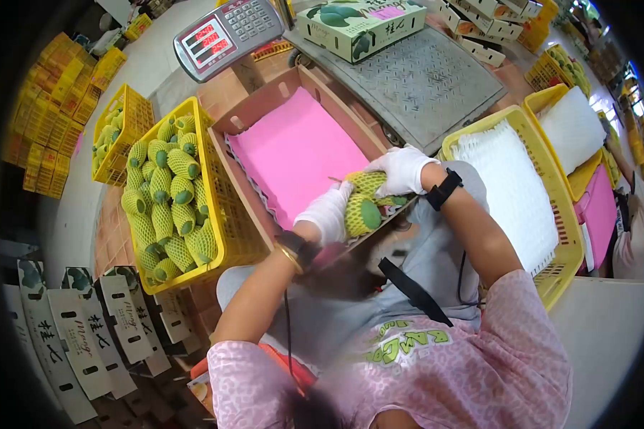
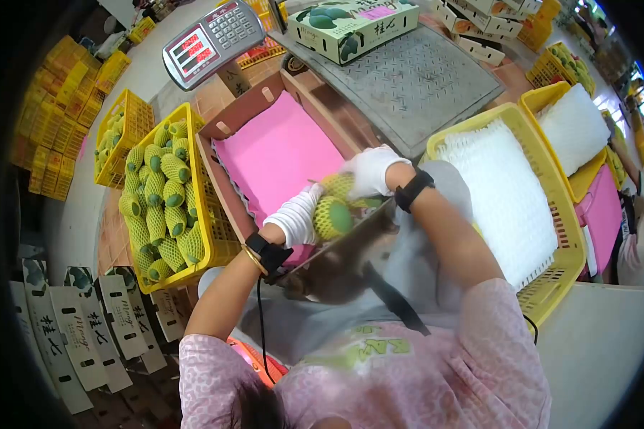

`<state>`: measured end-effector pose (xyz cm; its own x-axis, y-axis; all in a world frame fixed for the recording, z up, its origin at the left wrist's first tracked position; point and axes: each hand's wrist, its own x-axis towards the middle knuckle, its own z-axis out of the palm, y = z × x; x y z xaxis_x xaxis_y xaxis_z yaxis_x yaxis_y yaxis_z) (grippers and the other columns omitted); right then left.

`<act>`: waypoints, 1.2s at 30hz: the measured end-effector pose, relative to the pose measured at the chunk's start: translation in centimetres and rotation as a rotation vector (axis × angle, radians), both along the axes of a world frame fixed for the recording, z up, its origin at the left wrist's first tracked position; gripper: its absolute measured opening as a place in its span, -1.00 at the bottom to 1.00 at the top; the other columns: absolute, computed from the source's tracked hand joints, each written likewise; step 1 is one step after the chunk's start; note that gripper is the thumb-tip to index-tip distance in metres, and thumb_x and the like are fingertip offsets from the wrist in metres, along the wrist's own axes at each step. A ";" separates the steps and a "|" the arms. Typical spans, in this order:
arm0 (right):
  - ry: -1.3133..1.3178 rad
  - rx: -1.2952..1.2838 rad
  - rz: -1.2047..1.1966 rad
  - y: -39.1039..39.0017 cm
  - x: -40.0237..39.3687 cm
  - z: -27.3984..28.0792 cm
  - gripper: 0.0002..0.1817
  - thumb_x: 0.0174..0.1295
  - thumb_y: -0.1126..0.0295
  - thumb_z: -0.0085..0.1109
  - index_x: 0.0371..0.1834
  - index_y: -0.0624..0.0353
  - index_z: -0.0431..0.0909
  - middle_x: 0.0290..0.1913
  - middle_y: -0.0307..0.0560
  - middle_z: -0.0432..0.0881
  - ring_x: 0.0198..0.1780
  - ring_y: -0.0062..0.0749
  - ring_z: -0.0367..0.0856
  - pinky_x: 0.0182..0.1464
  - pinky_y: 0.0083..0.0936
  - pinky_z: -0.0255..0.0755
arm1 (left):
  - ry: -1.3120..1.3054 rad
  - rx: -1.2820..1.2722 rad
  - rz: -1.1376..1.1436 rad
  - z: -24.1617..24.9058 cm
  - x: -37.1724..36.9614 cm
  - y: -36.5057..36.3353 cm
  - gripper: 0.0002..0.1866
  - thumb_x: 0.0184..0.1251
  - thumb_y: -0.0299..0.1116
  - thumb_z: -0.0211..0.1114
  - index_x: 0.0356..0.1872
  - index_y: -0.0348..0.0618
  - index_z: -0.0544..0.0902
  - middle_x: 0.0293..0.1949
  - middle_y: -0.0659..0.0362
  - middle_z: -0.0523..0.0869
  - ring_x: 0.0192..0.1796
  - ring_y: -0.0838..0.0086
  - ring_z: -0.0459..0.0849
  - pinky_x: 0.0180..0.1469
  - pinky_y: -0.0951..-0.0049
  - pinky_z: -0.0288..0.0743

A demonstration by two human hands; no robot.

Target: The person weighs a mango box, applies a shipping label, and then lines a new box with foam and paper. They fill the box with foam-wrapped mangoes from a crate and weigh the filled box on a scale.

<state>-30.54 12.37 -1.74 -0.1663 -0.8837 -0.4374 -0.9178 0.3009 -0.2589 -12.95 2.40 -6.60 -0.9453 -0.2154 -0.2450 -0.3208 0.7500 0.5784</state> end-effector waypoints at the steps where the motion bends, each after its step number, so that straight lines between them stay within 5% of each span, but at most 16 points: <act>1: 0.000 -0.002 0.003 0.0 0.2 0.5 -0.40 -0.11 0.05 0.27 0.11 -0.15 0.49 -0.05 0.04 0.58 0.01 -0.08 0.51 0.10 -0.33 0.35 | -0.011 0.002 -0.002 -0.1 -0.1 0.0 -0.20 -0.38 -0.46 0.50 0.08 -0.18 0.34 -0.08 -0.11 0.51 0.00 0.06 0.50 0.03 0.28 0.43; 4: 0.020 0.018 0.033 -0.4 0.2 0.3 -0.39 -0.09 0.06 0.25 0.14 -0.23 0.45 -0.03 0.03 0.58 0.03 -0.10 0.50 0.10 -0.33 0.36 | -0.053 -0.049 -0.035 0.1 -0.7 0.2 -0.22 -0.35 -0.52 0.43 0.09 -0.19 0.33 -0.07 -0.13 0.49 0.00 0.01 0.49 0.00 0.25 0.43; 6: 0.012 0.031 0.057 -0.3 0.3 0.3 -0.41 -0.12 0.07 0.12 0.13 -0.29 0.45 -0.01 -0.07 0.58 -0.02 -0.13 0.56 0.03 -0.33 0.41 | -0.154 -0.125 -0.066 0.7 -0.8 0.4 -0.36 -0.10 -0.45 0.31 0.12 -0.23 0.33 0.04 -0.13 0.45 0.06 0.06 0.49 0.05 0.29 0.40; 12: 0.005 0.041 0.064 -0.4 0.1 0.3 -0.40 -0.10 0.09 0.11 0.16 -0.36 0.42 -0.01 -0.05 0.58 -0.06 -0.13 0.57 0.01 -0.35 0.42 | -0.151 -0.112 -0.002 2.0 -0.5 0.8 -0.33 -0.17 -0.44 0.37 0.11 -0.20 0.36 0.04 -0.09 0.44 0.03 0.06 0.50 0.02 0.28 0.43; 14: 0.002 0.007 0.086 -0.4 -0.1 -0.4 -0.40 -0.10 0.10 0.10 0.15 -0.35 0.42 -0.02 -0.04 0.58 -0.06 -0.12 0.57 0.01 -0.35 0.42 | 0.011 -0.140 0.045 1.5 0.0 0.7 -0.25 -0.38 -0.48 0.46 0.03 -0.15 0.36 -0.08 -0.11 0.46 -0.05 -0.01 0.50 -0.04 0.21 0.45; 19: -0.047 0.009 0.071 -0.4 -0.2 0.0 -0.40 -0.13 0.14 0.10 0.14 -0.44 0.42 -0.06 -0.02 0.60 -0.09 -0.13 0.58 -0.01 -0.35 0.43 | 0.141 -0.109 0.185 4.7 0.6 0.1 -0.29 -0.38 -0.41 0.53 -0.06 -0.13 0.38 -0.16 -0.08 0.49 -0.11 0.00 0.51 -0.07 0.22 0.46; 26: 0.003 0.113 0.071 -0.8 0.2 0.7 -0.37 -0.13 0.13 0.09 0.17 -0.44 0.39 -0.06 -0.05 0.60 -0.08 -0.15 0.58 0.01 -0.38 0.42 | -0.198 -0.144 0.054 0.8 -0.3 1.1 -0.20 -0.42 -0.47 0.49 0.05 -0.13 0.33 -0.09 -0.11 0.45 -0.08 0.00 0.53 -0.07 0.19 0.48; 27: -0.005 0.118 0.066 -0.8 0.2 0.5 -0.39 -0.05 0.06 0.22 0.19 -0.42 0.38 -0.02 -0.05 0.58 -0.02 -0.07 0.53 0.13 -0.33 0.34 | -0.241 -0.147 0.072 1.4 -0.6 1.3 -0.16 -0.41 -0.48 0.48 0.10 -0.12 0.31 -0.07 -0.13 0.43 -0.05 0.01 0.52 -0.05 0.21 0.48; 30: 0.005 0.079 0.084 -0.6 0.1 0.6 -0.39 -0.03 0.07 0.20 0.20 -0.41 0.37 -0.01 -0.05 0.57 0.00 -0.09 0.52 0.13 -0.34 0.34 | -0.236 -0.132 0.023 2.0 -0.9 1.4 -0.31 -0.23 -0.52 0.34 0.10 -0.17 0.32 -0.04 -0.14 0.44 -0.01 0.01 0.51 0.00 0.24 0.45; 34: 0.016 0.141 0.107 -0.9 0.3 1.1 -0.35 -0.05 0.04 0.21 0.22 -0.37 0.34 0.02 -0.05 0.56 0.02 -0.04 0.50 0.14 -0.33 0.33 | -0.227 -0.121 0.039 0.9 -1.0 1.5 -0.24 -0.30 -0.49 0.44 0.11 -0.18 0.34 0.02 -0.15 0.42 0.02 0.01 0.50 0.04 0.25 0.42; 36: 0.009 0.130 0.113 -0.7 0.6 0.2 -0.23 -0.14 0.01 0.28 0.27 -0.31 0.28 0.01 -0.03 0.55 0.03 0.01 0.49 0.20 -0.17 0.24 | -0.199 -0.110 0.034 0.4 -0.9 1.3 -0.19 -0.38 -0.46 0.49 0.09 -0.18 0.35 0.00 -0.13 0.45 0.01 0.03 0.50 0.04 0.27 0.43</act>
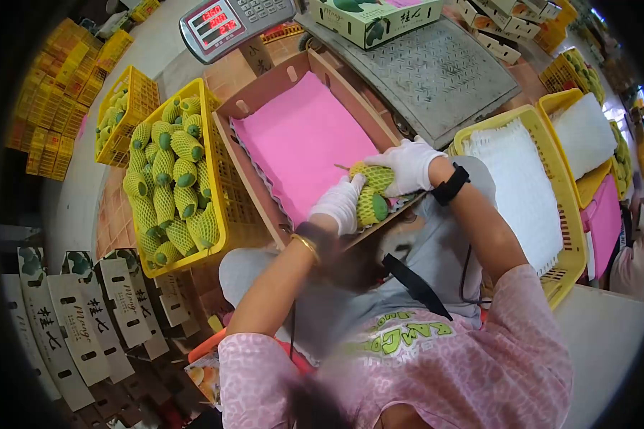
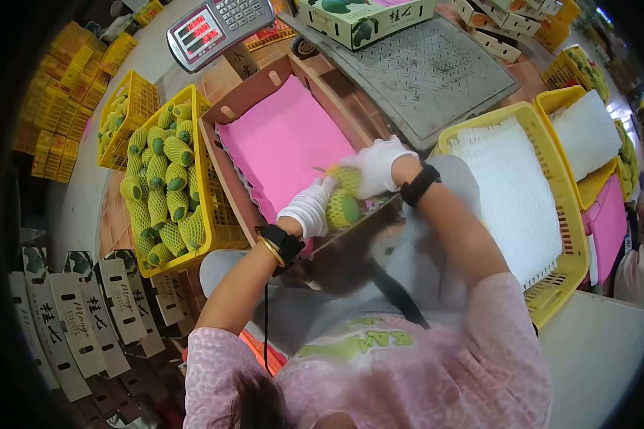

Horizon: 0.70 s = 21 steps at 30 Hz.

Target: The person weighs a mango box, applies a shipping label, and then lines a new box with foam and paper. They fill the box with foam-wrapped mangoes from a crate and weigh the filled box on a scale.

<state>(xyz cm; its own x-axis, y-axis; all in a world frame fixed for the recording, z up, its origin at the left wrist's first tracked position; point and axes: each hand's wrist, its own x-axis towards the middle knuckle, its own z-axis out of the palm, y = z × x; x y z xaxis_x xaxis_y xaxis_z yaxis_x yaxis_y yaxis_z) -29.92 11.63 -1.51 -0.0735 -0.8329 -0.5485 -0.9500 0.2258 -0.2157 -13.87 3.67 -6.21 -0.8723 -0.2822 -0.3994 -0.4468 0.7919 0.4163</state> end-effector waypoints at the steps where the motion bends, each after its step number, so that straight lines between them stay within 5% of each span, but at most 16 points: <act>1: 0.125 -0.028 0.054 0.3 0.6 0.0 -0.17 -0.18 0.02 0.28 0.30 -0.30 0.23 0.01 -0.03 0.55 0.06 0.02 0.47 0.22 -0.03 0.17 | 0.045 0.024 -0.001 -0.3 0.1 -0.1 -0.18 -0.40 -0.45 0.51 0.09 -0.18 0.36 -0.02 -0.12 0.47 0.01 0.03 0.51 0.04 0.27 0.43; 3: 0.273 -0.027 0.095 0.4 1.5 -0.1 -0.02 -0.28 0.05 0.35 0.35 -0.25 0.10 0.00 -0.02 0.54 0.14 0.09 0.38 0.26 0.30 -0.14 | 0.071 0.060 0.006 -0.3 0.2 -0.4 -0.17 -0.43 -0.42 0.53 0.09 -0.20 0.37 -0.06 -0.10 0.50 0.01 0.05 0.51 0.04 0.28 0.43; 6: 0.323 -0.017 0.094 0.2 2.3 0.5 -0.04 -0.31 0.08 0.36 0.32 -0.27 0.17 -0.05 -0.02 0.56 0.13 0.05 0.40 0.28 0.28 -0.18 | 0.123 0.048 0.000 -0.8 0.3 -0.6 -0.15 -0.43 -0.41 0.53 0.10 -0.20 0.36 -0.04 -0.10 0.50 0.01 0.05 0.51 0.04 0.28 0.42; 7: 0.254 -0.001 0.062 0.0 1.9 0.8 -0.07 -0.34 0.10 0.37 0.29 -0.29 0.23 -0.06 -0.02 0.58 0.14 0.04 0.40 0.28 0.32 -0.24 | 0.157 0.046 0.026 0.1 0.5 -0.1 -0.29 -0.32 -0.62 0.36 0.05 -0.17 0.37 -0.13 -0.06 0.54 -0.08 0.05 0.54 -0.07 0.22 0.43; 8: 0.262 -0.005 0.061 -0.3 1.6 1.3 -0.07 -0.34 0.10 0.37 0.29 -0.29 0.23 -0.06 -0.02 0.58 0.14 0.04 0.40 0.28 0.32 -0.24 | 0.165 0.042 0.025 -3.1 0.3 -0.9 -0.29 -0.32 -0.62 0.36 0.05 -0.17 0.37 -0.13 -0.06 0.54 -0.08 0.05 0.54 -0.07 0.22 0.43; 9: 0.243 0.038 0.059 -0.4 1.5 1.9 -0.10 -0.33 0.10 0.36 0.27 -0.30 0.26 -0.04 -0.03 0.58 0.15 0.04 0.39 0.27 0.34 -0.26 | 0.323 0.385 0.100 -8.9 0.0 -2.3 -0.42 -0.15 -0.55 0.31 0.04 -0.17 0.39 -0.15 0.01 0.55 -0.12 0.13 0.55 -0.10 0.26 0.43; 10: 0.221 0.084 0.058 -0.6 1.3 2.2 -0.13 -0.33 0.10 0.35 0.26 -0.31 0.29 -0.03 -0.04 0.59 0.17 0.03 0.38 0.26 0.37 -0.28 | 0.475 0.733 0.175 -7.2 -0.3 -2.0 -0.54 0.02 -0.47 0.26 0.02 -0.16 0.42 -0.17 0.07 0.56 -0.15 0.22 0.55 -0.13 0.30 0.43; 11: 0.206 0.159 0.037 -1.1 1.2 2.3 -0.12 -0.34 0.06 0.35 0.25 -0.32 0.30 0.05 -0.08 0.55 0.21 0.05 0.34 0.24 0.41 -0.31 | 0.310 0.216 0.042 -5.7 0.3 -1.3 -0.69 0.29 -0.28 0.03 0.01 -0.14 0.46 -0.20 0.15 0.57 -0.21 0.37 0.52 -0.18 0.37 0.41; 12: 0.205 0.167 0.038 -1.2 1.2 2.2 -0.12 -0.34 0.06 0.35 0.25 -0.32 0.30 0.05 -0.08 0.55 0.21 0.05 0.34 0.24 0.41 -0.31 | 0.310 0.225 0.043 -6.9 0.2 -1.3 -0.69 0.29 -0.28 0.03 0.01 -0.14 0.46 -0.20 0.15 0.57 -0.21 0.37 0.52 -0.18 0.37 0.41; 14: 0.261 0.149 0.071 -1.3 1.1 1.7 -0.12 -0.37 0.04 0.36 0.23 -0.30 0.33 0.08 -0.11 0.54 0.24 0.06 0.30 0.23 0.45 -0.33 | 0.488 0.729 0.202 -11.9 -0.4 -1.9 -0.66 0.31 -0.23 -0.02 0.04 -0.12 0.45 -0.18 0.12 0.58 -0.21 0.38 0.52 -0.18 0.36 0.41; 16: 0.239 0.153 0.064 -1.7 0.9 1.5 -0.12 -0.39 0.02 0.37 0.21 -0.26 0.35 0.10 -0.12 0.52 0.25 0.06 0.30 0.21 0.48 -0.33 | 0.517 0.807 0.200 -12.1 -0.9 -2.1 -0.67 0.29 -0.31 -0.01 0.05 -0.12 0.44 -0.13 0.12 0.55 -0.14 0.37 0.51 -0.11 0.37 0.40; 18: 0.238 0.211 0.061 -2.0 1.1 1.7 -0.13 -0.38 0.01 0.36 0.20 -0.21 0.36 0.10 -0.12 0.52 0.25 0.05 0.29 0.20 0.49 -0.31 | 0.283 0.345 0.003 -10.3 -0.9 -2.0 -0.18 -0.28 -0.36 0.46 0.15 -0.28 0.30 0.03 -0.13 0.45 0.09 0.06 0.45 0.10 0.29 0.37; 19: 0.266 0.226 0.064 -2.0 1.4 1.5 -0.10 -0.39 0.02 0.40 0.21 -0.19 0.33 0.10 -0.12 0.52 0.26 0.08 0.27 0.20 0.50 -0.28 | 0.191 0.123 -0.054 -3.1 0.2 -0.5 -0.12 -0.32 -0.32 0.49 0.17 -0.30 0.28 0.04 -0.13 0.44 0.11 0.05 0.44 0.11 0.29 0.37; 21: 0.287 0.225 0.083 -1.9 1.8 1.4 -0.09 -0.40 0.03 0.42 0.22 -0.18 0.32 0.10 -0.12 0.52 0.26 0.10 0.26 0.19 0.50 -0.28 | 0.194 0.118 -0.056 -3.2 0.1 -0.5 -0.11 -0.33 -0.31 0.50 0.17 -0.29 0.28 0.03 -0.14 0.44 0.10 0.04 0.44 0.11 0.29 0.37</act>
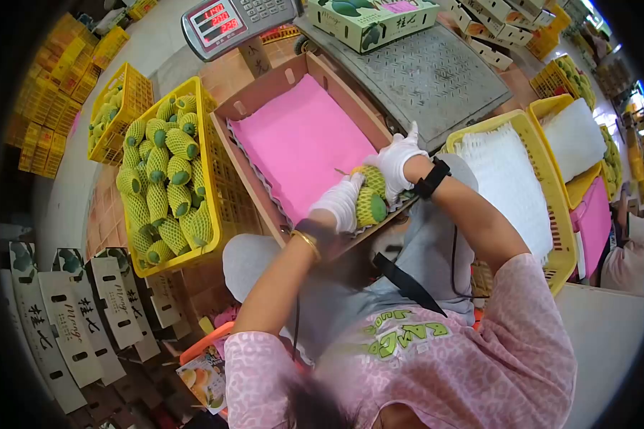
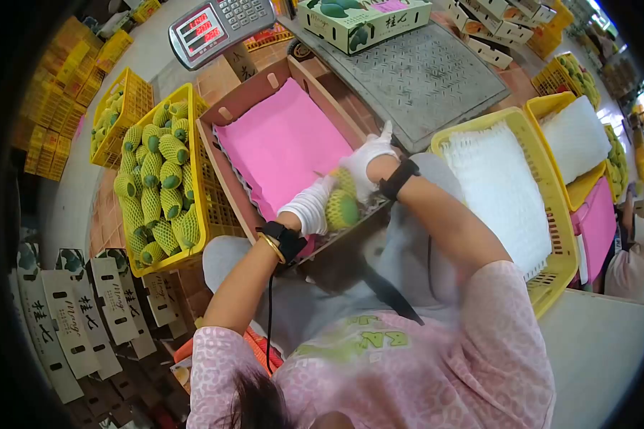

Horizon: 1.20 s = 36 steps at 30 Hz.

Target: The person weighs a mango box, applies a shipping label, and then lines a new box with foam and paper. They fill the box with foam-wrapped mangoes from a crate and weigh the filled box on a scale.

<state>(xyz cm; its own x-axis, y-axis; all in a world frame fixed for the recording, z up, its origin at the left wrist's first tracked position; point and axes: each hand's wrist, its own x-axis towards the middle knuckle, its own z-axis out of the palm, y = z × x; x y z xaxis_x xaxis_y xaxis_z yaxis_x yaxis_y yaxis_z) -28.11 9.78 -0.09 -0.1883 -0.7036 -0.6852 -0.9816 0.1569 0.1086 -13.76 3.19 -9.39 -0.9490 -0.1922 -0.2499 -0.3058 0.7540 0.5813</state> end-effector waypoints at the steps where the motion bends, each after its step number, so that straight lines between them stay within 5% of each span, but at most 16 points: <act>1: 0.022 0.000 0.020 0.0 0.1 0.0 -0.07 -0.41 0.04 0.45 0.22 -0.17 0.31 0.10 -0.12 0.52 0.26 0.12 0.25 0.19 0.51 -0.27 | 0.005 -0.006 -0.002 0.0 -0.2 0.1 -0.10 -0.34 -0.30 0.51 0.17 -0.29 0.28 0.03 -0.14 0.44 0.10 0.03 0.45 0.11 0.28 0.37; 2: 0.017 0.020 0.012 -0.2 0.1 0.0 -0.05 -0.43 0.06 0.48 0.22 -0.16 0.30 0.10 -0.10 0.51 0.26 0.16 0.24 0.17 0.54 -0.29 | 0.006 0.001 0.045 0.0 -0.2 0.5 -0.24 -0.33 -0.58 0.39 0.09 -0.21 0.33 0.01 -0.09 0.47 0.09 0.13 0.44 0.17 0.34 0.29; 7: 0.107 0.066 -0.037 -0.9 0.4 -1.4 -0.01 -0.43 -0.01 0.47 0.26 -0.22 0.25 0.09 -0.17 0.52 0.25 0.10 0.24 0.17 0.52 -0.27 | -0.058 0.359 0.189 -1.6 -0.7 0.3 -0.27 -0.30 -0.49 0.43 0.06 -0.21 0.35 0.03 -0.11 0.46 0.09 0.10 0.44 0.15 0.32 0.31; 9: 0.098 0.062 -0.044 -1.1 0.2 -0.9 -0.01 -0.43 -0.03 0.44 0.26 -0.22 0.25 0.10 -0.17 0.51 0.26 0.11 0.22 0.17 0.52 -0.27 | 0.009 0.019 0.052 -1.2 -0.7 0.3 -0.27 -0.26 -0.46 0.41 0.09 -0.21 0.32 0.03 -0.12 0.46 0.09 0.10 0.45 0.13 0.31 0.33; 13: 0.018 0.016 -0.018 -0.2 -0.3 -0.7 0.01 -0.44 -0.05 0.44 0.28 -0.27 0.23 0.13 -0.06 0.48 0.29 0.16 0.17 0.18 0.52 -0.30 | -0.269 -0.215 0.109 7.1 0.9 1.2 -0.06 -0.30 -0.37 0.44 0.27 -0.08 0.18 0.19 -0.04 0.33 0.27 0.08 0.27 0.21 0.06 0.26; 15: 0.011 0.006 -0.010 0.6 -0.2 -0.2 0.03 -0.43 -0.08 0.44 0.30 -0.27 0.20 0.13 -0.08 0.49 0.29 0.14 0.18 0.20 0.49 -0.30 | -0.160 -0.178 0.104 7.8 2.8 0.2 -0.05 -0.28 -0.32 0.44 0.28 -0.07 0.15 0.20 -0.02 0.32 0.27 0.03 0.25 0.24 0.10 0.24; 17: 0.031 -0.090 -0.037 1.3 0.1 1.0 0.03 -0.40 -0.08 0.43 0.31 -0.28 0.19 0.13 -0.08 0.49 0.29 0.11 0.20 0.21 0.47 -0.31 | 0.171 -0.301 0.290 8.2 7.0 -4.4 -0.08 -0.25 -0.30 0.43 0.26 -0.14 0.17 0.13 -0.12 0.37 0.24 0.00 0.28 0.20 0.21 0.30; 19: 0.123 -0.151 0.023 2.1 1.5 1.1 -0.01 -0.37 -0.02 0.44 0.30 -0.30 0.20 0.06 -0.10 0.53 0.25 0.04 0.27 0.24 0.43 -0.32 | -0.033 -0.290 0.668 9.6 9.3 -5.5 -0.09 -0.17 -0.27 0.42 0.28 -0.18 0.13 0.13 -0.23 0.35 0.20 -0.02 0.35 0.17 0.23 0.34; 22: 0.234 -0.401 0.313 1.9 2.8 -0.6 -0.15 -0.20 0.20 0.34 0.29 -0.35 0.20 -0.08 -0.14 0.57 0.17 -0.08 0.36 0.30 0.32 -0.38 | -0.149 -0.118 0.843 8.4 10.5 -5.6 -0.05 -0.10 -0.20 0.42 0.31 -0.25 0.06 0.11 -0.33 0.36 0.13 -0.03 0.43 0.13 0.24 0.37; 23: 0.201 -0.464 0.357 1.6 2.4 -2.5 -0.20 -0.15 0.25 0.29 0.29 -0.36 0.21 -0.06 -0.10 0.57 0.17 -0.08 0.36 0.31 0.31 -0.38 | -0.163 -0.077 0.813 6.2 10.5 -5.8 0.02 -0.01 -0.19 0.36 0.36 -0.28 -0.15 0.04 -0.32 0.45 0.07 0.00 0.51 0.09 0.24 0.39; 26: 0.224 -0.305 0.311 0.0 2.7 -2.7 -0.20 -0.19 0.30 0.30 0.27 -0.24 0.26 -0.06 -0.15 0.56 0.16 -0.15 0.37 0.33 0.23 -0.33 | -0.325 0.029 0.868 7.2 9.2 -4.1 -0.04 0.09 -0.38 0.10 0.34 -0.29 -0.43 -0.12 -0.27 0.58 -0.08 0.03 0.61 0.02 0.27 0.44; 31: 0.164 -0.093 0.383 -0.8 2.2 -2.0 -0.25 -0.23 0.25 0.33 0.21 -0.24 0.36 -0.15 -0.21 0.62 0.08 -0.23 0.47 0.36 0.13 -0.31 | -0.260 0.067 0.905 5.9 9.4 -4.7 -0.06 0.11 -0.43 0.08 0.34 -0.26 -0.42 -0.12 -0.26 0.58 -0.10 0.03 0.62 -0.03 0.22 0.47; 36: 0.068 0.089 0.319 -1.7 1.9 -1.1 -0.02 -0.42 0.05 0.45 0.28 -0.31 0.27 -0.05 -0.20 0.60 0.14 -0.16 0.43 0.33 0.24 -0.33 | -0.231 0.118 0.937 6.2 9.5 -4.3 -0.07 0.11 -0.49 0.06 0.35 -0.21 -0.42 -0.14 -0.24 0.59 -0.11 0.04 0.62 -0.09 0.23 0.51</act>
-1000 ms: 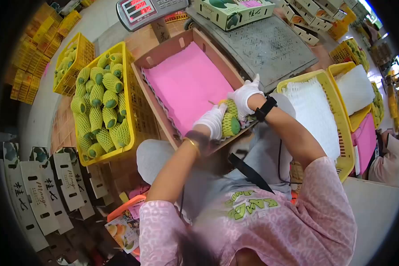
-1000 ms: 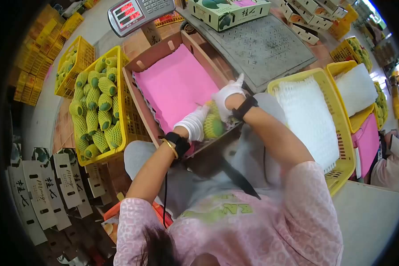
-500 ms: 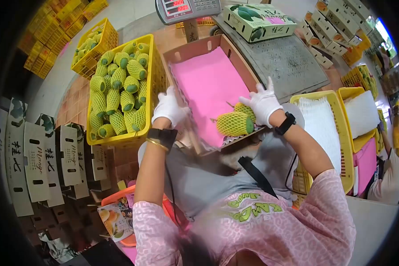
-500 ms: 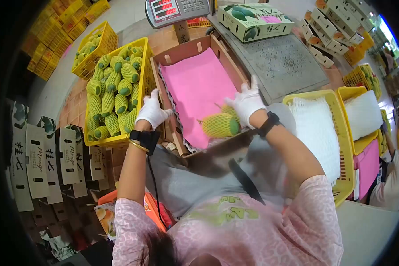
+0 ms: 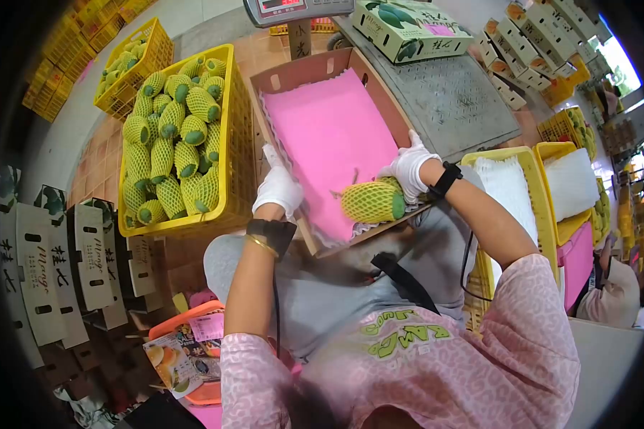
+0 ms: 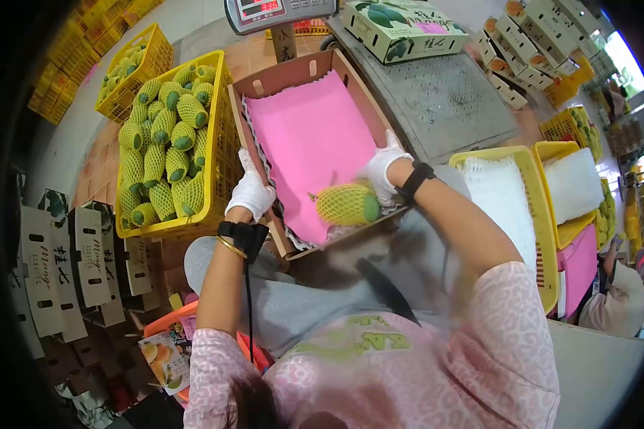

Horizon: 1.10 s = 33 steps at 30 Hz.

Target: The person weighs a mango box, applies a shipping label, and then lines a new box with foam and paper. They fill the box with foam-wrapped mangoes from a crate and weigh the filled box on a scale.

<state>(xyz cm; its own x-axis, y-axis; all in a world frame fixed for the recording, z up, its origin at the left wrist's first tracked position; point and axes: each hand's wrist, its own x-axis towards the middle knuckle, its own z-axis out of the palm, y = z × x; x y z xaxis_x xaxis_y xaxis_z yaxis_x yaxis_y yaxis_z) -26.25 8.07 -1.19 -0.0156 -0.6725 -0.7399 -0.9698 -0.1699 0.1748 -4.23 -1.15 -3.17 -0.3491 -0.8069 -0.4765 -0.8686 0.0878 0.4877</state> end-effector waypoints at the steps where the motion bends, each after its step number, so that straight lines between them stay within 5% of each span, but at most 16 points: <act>1: 0.007 0.000 0.003 0.0 0.1 0.2 -0.02 -0.42 0.05 0.45 0.28 -0.31 0.27 -0.05 -0.20 0.60 0.14 -0.16 0.43 0.33 0.24 -0.33 | 0.012 -0.014 -0.002 -0.1 0.0 -0.1 -0.07 0.11 -0.49 0.06 0.35 -0.20 -0.42 -0.13 -0.24 0.59 -0.11 0.04 0.62 -0.09 0.23 0.51; 7: -0.094 -0.060 -0.105 0.5 -1.2 1.5 -0.06 -0.34 0.17 0.36 0.30 -0.24 0.21 0.06 -0.08 0.54 0.23 -0.08 0.34 0.26 0.29 -0.16 | -0.031 -0.018 -0.019 0.1 0.0 -0.2 -0.07 0.10 -0.47 0.09 0.35 -0.24 -0.40 -0.10 -0.21 0.59 -0.08 0.05 0.61 -0.01 0.23 0.49; 9: -0.273 -0.354 -0.189 0.6 -1.6 2.3 -0.29 -0.24 0.20 0.27 0.15 -0.10 0.39 -0.05 0.01 0.58 0.03 -0.07 0.52 0.11 -0.17 0.33 | -0.049 -0.049 -0.025 -0.1 0.0 -0.1 -0.07 0.11 -0.46 0.10 0.35 -0.26 -0.38 -0.10 -0.19 0.59 -0.08 0.06 0.61 -0.02 0.23 0.49; 11: -0.418 -0.567 -0.256 1.0 0.1 1.4 -0.44 -0.18 0.24 0.24 0.02 0.06 0.48 -0.17 0.01 0.61 -0.09 -0.12 0.56 -0.04 -0.34 0.44 | -0.020 -0.029 -0.006 0.3 0.0 0.0 -0.08 0.11 -0.45 0.11 0.36 -0.26 -0.36 -0.10 -0.17 0.60 -0.07 0.06 0.61 -0.03 0.24 0.49; 18: -0.302 -0.219 -0.076 0.3 5.4 -0.6 -0.31 -0.28 -0.07 0.33 -0.02 0.02 0.50 -0.21 0.02 0.63 -0.13 -0.13 0.59 -0.05 -0.26 0.40 | -0.031 -0.047 -0.014 0.0 0.0 0.1 -0.11 0.12 -0.44 0.09 0.35 -0.29 -0.33 -0.08 -0.20 0.58 -0.04 0.02 0.58 0.05 0.21 0.44; 21: -0.300 -0.174 -0.003 0.4 4.6 -1.9 -0.27 -0.31 -0.14 0.32 0.00 -0.04 0.49 -0.22 -0.06 0.64 -0.12 -0.14 0.59 0.18 -0.08 0.18 | 0.000 -0.044 -0.004 0.1 0.0 0.1 -0.10 0.10 -0.45 0.10 0.35 -0.30 -0.32 -0.05 -0.20 0.56 -0.02 0.01 0.57 0.05 0.19 0.43; 29: -0.282 -0.162 -0.039 0.8 3.7 -2.0 -0.10 -0.25 -0.28 0.24 0.21 -0.06 0.34 0.04 0.04 0.52 0.19 0.04 0.34 0.26 0.33 -0.22 | 0.034 -0.059 -0.001 -0.9 0.1 -0.4 -0.09 0.08 -0.45 0.09 0.36 -0.26 -0.33 -0.04 -0.25 0.54 0.02 -0.01 0.54 0.09 0.21 0.40; 31: -0.445 -0.504 -0.071 2.4 1.8 -1.9 -0.15 -0.17 -0.25 0.22 0.19 0.01 0.36 0.04 0.06 0.52 0.18 0.02 0.36 0.28 0.15 -0.05 | 0.041 -0.074 -0.005 -1.5 0.3 -0.9 -0.02 0.08 -0.42 0.15 0.36 -0.15 -0.41 -0.10 -0.30 0.56 -0.05 -0.01 0.59 0.04 0.21 0.41; 33: -0.652 -0.724 -0.292 3.4 -0.8 0.9 -0.31 -0.04 -0.05 0.23 0.08 0.23 0.43 0.04 0.13 0.51 0.11 -0.02 0.44 0.14 -0.36 0.31 | 0.066 -0.055 0.006 -1.6 0.4 -1.1 -0.02 0.09 -0.40 0.15 0.37 -0.09 -0.40 -0.09 -0.29 0.56 -0.05 -0.01 0.59 0.03 0.22 0.42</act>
<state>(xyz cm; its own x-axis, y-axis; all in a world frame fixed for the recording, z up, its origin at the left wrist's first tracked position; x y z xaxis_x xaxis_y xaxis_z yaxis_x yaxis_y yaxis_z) -27.03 11.49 -0.30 0.0099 -0.9968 -0.0797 -0.8993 0.0260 -0.4365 -3.84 -2.25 -4.81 -0.3737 -0.8331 -0.4079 -0.8352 0.1109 0.5387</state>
